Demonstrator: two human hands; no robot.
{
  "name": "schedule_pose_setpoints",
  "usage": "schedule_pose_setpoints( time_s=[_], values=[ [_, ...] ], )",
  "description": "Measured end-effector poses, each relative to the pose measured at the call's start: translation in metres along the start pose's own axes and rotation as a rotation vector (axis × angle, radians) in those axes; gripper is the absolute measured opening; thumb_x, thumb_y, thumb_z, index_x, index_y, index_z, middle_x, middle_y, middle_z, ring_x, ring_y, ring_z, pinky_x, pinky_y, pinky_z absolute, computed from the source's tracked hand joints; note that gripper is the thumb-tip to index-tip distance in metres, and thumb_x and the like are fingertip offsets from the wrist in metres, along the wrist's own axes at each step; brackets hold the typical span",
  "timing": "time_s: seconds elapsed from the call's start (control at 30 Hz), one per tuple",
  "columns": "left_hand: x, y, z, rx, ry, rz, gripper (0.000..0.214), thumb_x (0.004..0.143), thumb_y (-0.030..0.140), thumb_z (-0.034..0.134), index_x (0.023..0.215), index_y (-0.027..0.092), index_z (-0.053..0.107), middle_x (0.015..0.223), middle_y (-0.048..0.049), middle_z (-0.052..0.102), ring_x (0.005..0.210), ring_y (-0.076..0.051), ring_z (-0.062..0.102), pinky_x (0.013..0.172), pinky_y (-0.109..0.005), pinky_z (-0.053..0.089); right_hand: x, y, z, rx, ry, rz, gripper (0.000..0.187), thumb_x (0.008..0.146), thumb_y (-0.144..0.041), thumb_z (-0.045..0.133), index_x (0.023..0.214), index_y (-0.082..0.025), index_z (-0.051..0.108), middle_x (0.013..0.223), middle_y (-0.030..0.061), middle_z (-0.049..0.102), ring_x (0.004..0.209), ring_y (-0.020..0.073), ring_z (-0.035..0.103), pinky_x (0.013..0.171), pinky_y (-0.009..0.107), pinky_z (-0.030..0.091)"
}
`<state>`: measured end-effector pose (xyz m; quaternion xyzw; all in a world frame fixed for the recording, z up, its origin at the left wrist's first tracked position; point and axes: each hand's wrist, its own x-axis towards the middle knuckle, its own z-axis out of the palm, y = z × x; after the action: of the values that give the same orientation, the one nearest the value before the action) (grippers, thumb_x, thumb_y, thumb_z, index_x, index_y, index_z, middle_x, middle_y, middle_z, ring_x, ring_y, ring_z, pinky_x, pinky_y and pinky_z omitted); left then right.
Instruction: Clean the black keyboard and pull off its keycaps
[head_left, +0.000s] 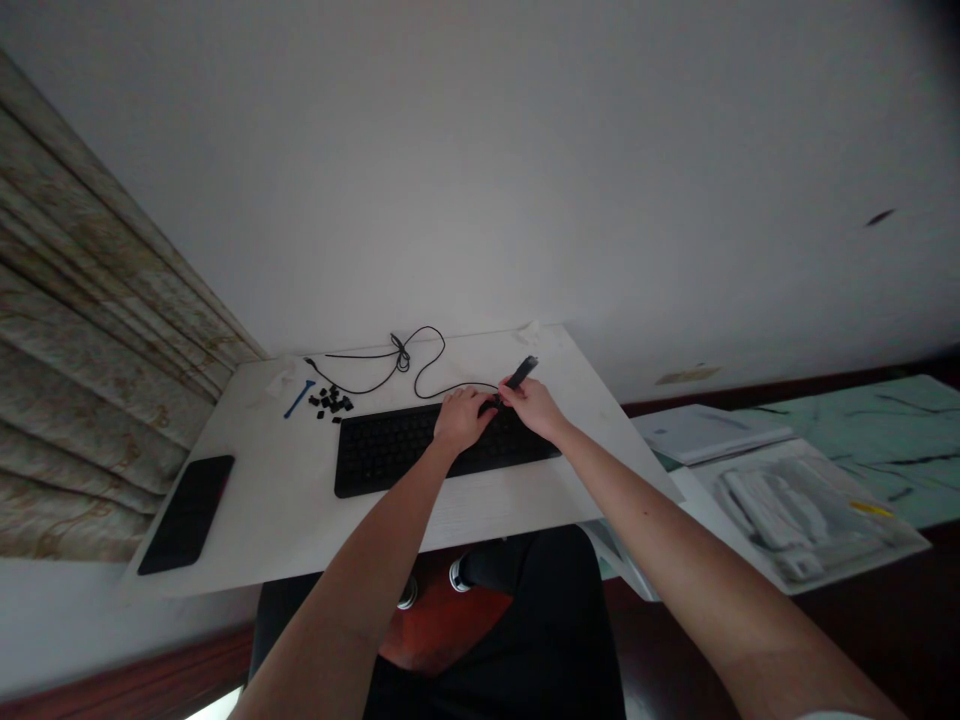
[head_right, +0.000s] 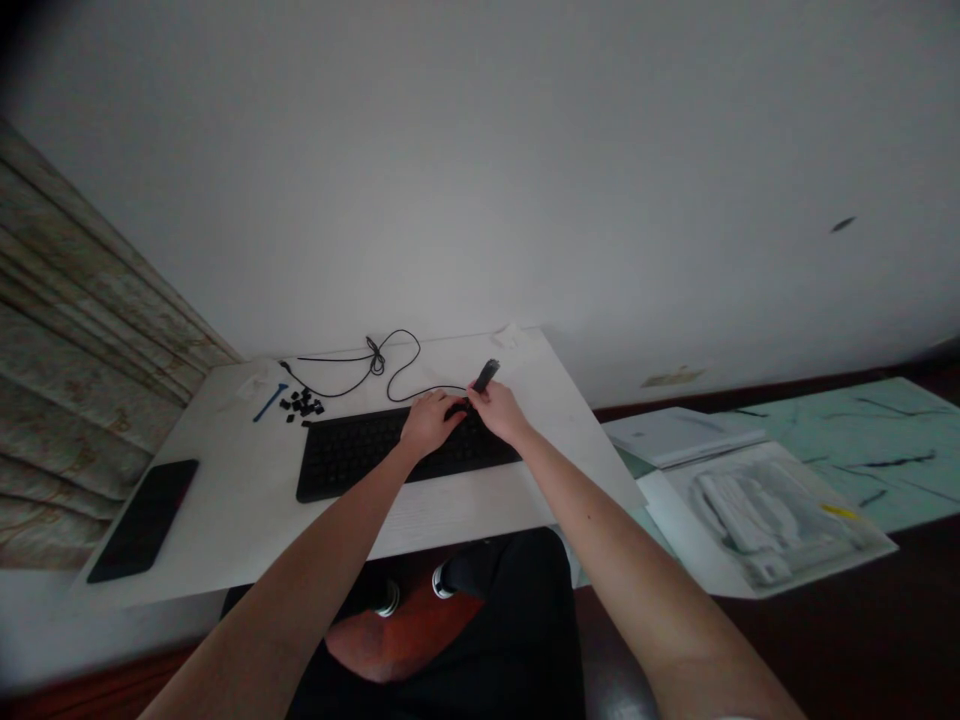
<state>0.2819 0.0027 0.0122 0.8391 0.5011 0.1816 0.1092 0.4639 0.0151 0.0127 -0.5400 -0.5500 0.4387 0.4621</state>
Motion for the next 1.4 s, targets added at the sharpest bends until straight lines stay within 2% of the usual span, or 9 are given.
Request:
schedule_pose_setpoints(
  time_s=[0.13, 0.23, 0.43, 0.8, 0.93, 1.07, 1.17, 1.27, 1.4],
  values=[
    [-0.001, 0.0, -0.001, -0.018, 0.004, -0.004, 0.03, 0.098, 0.041, 0.053, 0.119, 0.026, 0.068, 0.115, -0.0071, 0.068, 0.112, -0.026, 0.059, 0.099, -0.041, 0.044, 0.005, -0.003, -0.002, -0.017, -0.082, 0.037, 0.016, 0.086, -0.033, 0.069, 0.083, -0.017, 0.067, 0.077, 0.0054, 0.072, 0.074, 0.0188, 0.07, 0.074, 0.032, 0.059],
    [-0.002, 0.001, -0.002, -0.017, 0.005, -0.006, 0.03, 0.098, 0.041, 0.052, 0.119, 0.026, 0.068, 0.114, -0.0071, 0.068, 0.111, -0.026, 0.059, 0.098, -0.041, 0.044, 0.006, -0.005, -0.003, -0.01, -0.094, 0.043, 0.017, 0.088, -0.034, 0.066, 0.086, -0.017, 0.066, 0.079, 0.0063, 0.072, 0.074, 0.0195, 0.07, 0.072, 0.032, 0.059],
    [-0.001, 0.002, -0.003, -0.005, -0.006, -0.009, 0.03, 0.098, 0.042, 0.052, 0.118, 0.025, 0.069, 0.111, -0.0081, 0.067, 0.11, -0.026, 0.059, 0.097, -0.042, 0.044, -0.001, -0.021, 0.0, -0.414, -0.131, -0.126, 0.015, 0.091, -0.031, 0.061, 0.089, -0.018, 0.069, 0.078, 0.0053, 0.073, 0.072, 0.0196, 0.069, 0.068, 0.028, 0.052],
    [-0.002, 0.001, -0.004, 0.01, -0.022, -0.001, 0.033, 0.099, 0.043, 0.051, 0.121, 0.026, 0.067, 0.109, -0.0085, 0.066, 0.11, -0.027, 0.058, 0.096, -0.042, 0.045, -0.006, -0.037, 0.005, -0.665, -0.123, -0.214, 0.016, 0.092, -0.026, 0.059, 0.084, -0.016, 0.07, 0.067, 0.0048, 0.069, 0.06, 0.0188, 0.063, 0.058, 0.026, 0.044],
    [-0.002, 0.001, -0.003, 0.022, -0.015, 0.01, 0.035, 0.099, 0.043, 0.05, 0.125, 0.027, 0.066, 0.109, -0.0086, 0.067, 0.108, -0.028, 0.059, 0.094, -0.043, 0.045, -0.002, -0.049, 0.007, -0.591, -0.115, -0.209, 0.015, 0.092, -0.026, 0.059, 0.087, -0.017, 0.07, 0.073, 0.0058, 0.072, 0.065, 0.0194, 0.067, 0.062, 0.026, 0.047],
    [-0.002, 0.001, -0.002, 0.015, -0.008, 0.012, 0.035, 0.099, 0.043, 0.049, 0.124, 0.027, 0.067, 0.108, -0.0081, 0.068, 0.107, -0.027, 0.059, 0.095, -0.043, 0.045, 0.008, -0.066, 0.01, -0.553, -0.136, -0.176, 0.007, 0.085, -0.021, 0.068, 0.079, -0.018, 0.07, 0.07, 0.0055, 0.071, 0.068, 0.02, 0.069, 0.067, 0.027, 0.051],
    [-0.002, 0.0, -0.001, -0.005, 0.002, -0.002, 0.035, 0.099, 0.044, 0.05, 0.123, 0.026, 0.068, 0.108, -0.008, 0.068, 0.108, -0.027, 0.059, 0.096, -0.042, 0.045, 0.012, -0.069, 0.007, -0.28, -0.139, -0.062, 0.007, 0.084, -0.02, 0.069, 0.077, -0.017, 0.069, 0.069, 0.0047, 0.071, 0.067, 0.0186, 0.069, 0.066, 0.027, 0.056],
    [-0.001, -0.001, -0.001, -0.032, 0.01, -0.004, 0.034, 0.099, 0.044, 0.051, 0.121, 0.025, 0.069, 0.11, -0.0078, 0.069, 0.109, -0.026, 0.059, 0.097, -0.04, 0.045, 0.007, -0.057, -0.003, 0.033, 0.006, 0.058, 0.008, 0.085, -0.021, 0.069, 0.079, -0.016, 0.068, 0.069, 0.0049, 0.072, 0.066, 0.0165, 0.07, 0.064, 0.026, 0.059],
    [-0.001, -0.001, -0.001, -0.043, 0.003, -0.006, 0.033, 0.099, 0.044, 0.051, 0.121, 0.027, 0.069, 0.11, -0.0066, 0.068, 0.11, -0.025, 0.059, 0.098, -0.04, 0.045, -0.011, -0.024, -0.02, 0.269, 0.324, 0.089, 0.016, 0.081, -0.029, 0.074, 0.081, -0.015, 0.067, 0.07, 0.0058, 0.073, 0.064, 0.0156, 0.07, 0.059, 0.024, 0.059]
  ],
)
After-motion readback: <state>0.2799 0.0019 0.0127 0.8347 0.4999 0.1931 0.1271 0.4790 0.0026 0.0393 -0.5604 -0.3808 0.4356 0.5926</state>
